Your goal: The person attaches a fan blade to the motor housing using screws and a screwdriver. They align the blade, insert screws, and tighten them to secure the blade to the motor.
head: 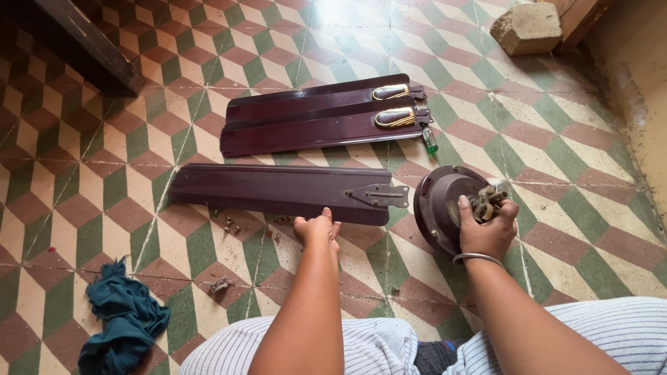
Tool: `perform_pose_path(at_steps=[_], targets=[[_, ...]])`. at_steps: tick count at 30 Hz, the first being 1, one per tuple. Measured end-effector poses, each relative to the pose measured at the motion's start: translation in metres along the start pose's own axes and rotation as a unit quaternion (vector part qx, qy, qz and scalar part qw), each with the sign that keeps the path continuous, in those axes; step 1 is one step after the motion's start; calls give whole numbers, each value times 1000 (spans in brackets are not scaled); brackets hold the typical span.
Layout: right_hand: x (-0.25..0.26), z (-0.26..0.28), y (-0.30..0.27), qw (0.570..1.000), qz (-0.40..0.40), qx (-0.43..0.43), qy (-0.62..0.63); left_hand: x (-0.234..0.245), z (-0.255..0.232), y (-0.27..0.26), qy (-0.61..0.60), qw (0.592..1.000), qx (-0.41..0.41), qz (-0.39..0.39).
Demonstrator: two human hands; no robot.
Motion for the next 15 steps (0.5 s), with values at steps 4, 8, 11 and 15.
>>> perform_pose_path(at_steps=[4,8,11,15], targets=[[-1,-2,3,999,-8,-15,-51,-11,-13,-14,0,1000,-13,21],[0,6,2,996,-5,-8,-92,-17,-21,-20,34,998,-45,35],[1,14,-2,996,10,-18,-84,-22,-21,-20,7,998,-39,42],[6,37,-6,998,18,50,-17,-24,-21,-15,3,998,-44,46]])
Point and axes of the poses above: each hand's wrist, its own y-axis towards the middle knuckle, its own x-axis out of the back of the hand, z = x × y, the point moved 8 cm from there along y, towards the middle knuckle, and after that the axes turned 3 degrees about z, right-handed, at the moved point
